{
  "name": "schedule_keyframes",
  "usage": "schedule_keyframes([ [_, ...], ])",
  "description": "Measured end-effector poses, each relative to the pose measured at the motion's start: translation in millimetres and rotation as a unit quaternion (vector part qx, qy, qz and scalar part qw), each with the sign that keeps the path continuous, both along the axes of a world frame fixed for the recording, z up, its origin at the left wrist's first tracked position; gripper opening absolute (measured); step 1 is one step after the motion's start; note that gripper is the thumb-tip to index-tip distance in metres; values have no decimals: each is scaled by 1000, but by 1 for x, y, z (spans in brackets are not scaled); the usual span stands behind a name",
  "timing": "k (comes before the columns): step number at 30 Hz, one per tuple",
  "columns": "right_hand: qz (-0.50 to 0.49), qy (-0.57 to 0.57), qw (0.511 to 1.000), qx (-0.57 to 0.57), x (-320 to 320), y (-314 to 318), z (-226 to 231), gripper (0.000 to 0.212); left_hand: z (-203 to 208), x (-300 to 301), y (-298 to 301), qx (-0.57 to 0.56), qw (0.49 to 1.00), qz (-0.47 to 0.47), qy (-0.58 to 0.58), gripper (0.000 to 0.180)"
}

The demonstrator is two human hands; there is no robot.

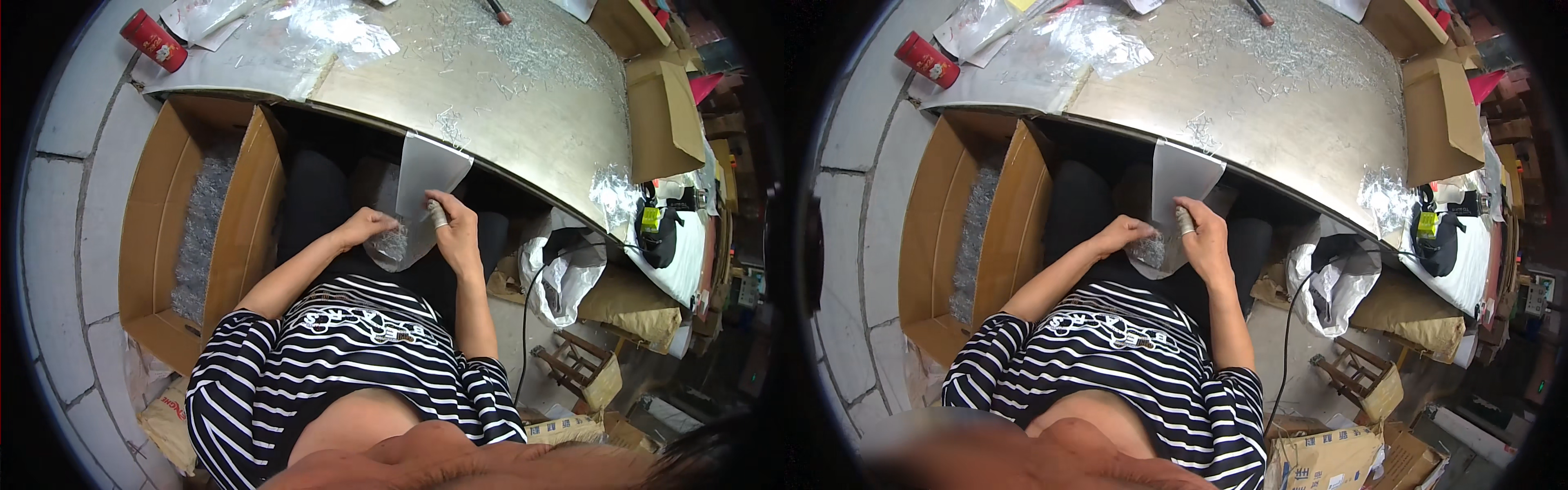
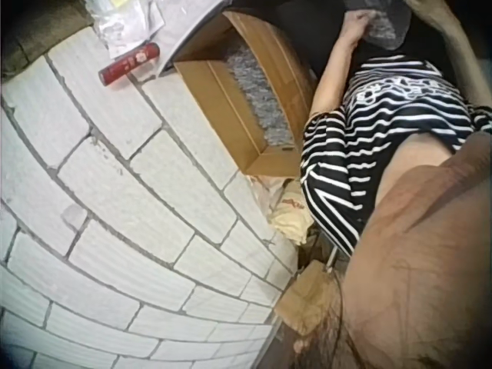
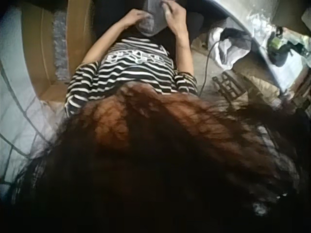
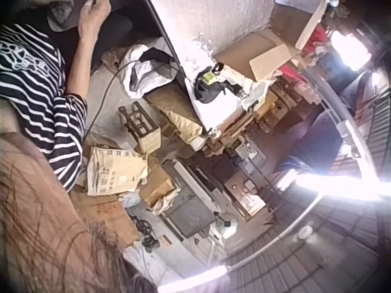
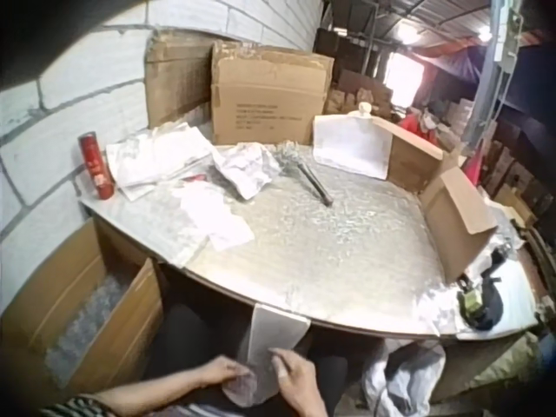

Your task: Sorting small metal components into plastic bags and placing them into a shipping box.

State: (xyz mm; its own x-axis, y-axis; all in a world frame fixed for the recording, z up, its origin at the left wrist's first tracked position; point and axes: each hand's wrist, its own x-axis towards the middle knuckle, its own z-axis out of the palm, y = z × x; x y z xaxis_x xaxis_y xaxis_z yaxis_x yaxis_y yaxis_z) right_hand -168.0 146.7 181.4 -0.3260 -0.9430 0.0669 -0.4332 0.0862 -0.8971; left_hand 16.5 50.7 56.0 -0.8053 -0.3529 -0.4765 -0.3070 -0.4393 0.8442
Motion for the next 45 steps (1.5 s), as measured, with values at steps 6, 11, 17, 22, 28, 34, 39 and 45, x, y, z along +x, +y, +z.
schedule_keyframes([
  [6,86,305,945,-84,-14,-43,37,43,41,0,-10,-111,991,69,41,27],
  [11,6,410,910,-57,-80,-104,0,41,75,0,-28,-113,975,166,94,39],
  [17,0,48,998,38,-22,-69,47,37,93,-2,-41,-203,953,184,132,45],
  [22,107,-54,988,93,4,-62,22,9,98,-17,-39,-301,928,167,140,41],
  [28,55,-71,996,-24,-53,-65,49,10,105,-1,-50,-53,947,234,215,56],
  [34,38,-65,996,-54,-63,-76,35,11,75,6,-35,-1,969,213,127,40],
  [39,-81,184,979,-20,-61,-86,33,14,74,3,-25,30,982,137,123,28],
  [45,-74,74,994,-26,-53,-74,36,11,73,-8,-29,79,974,130,166,30],
])
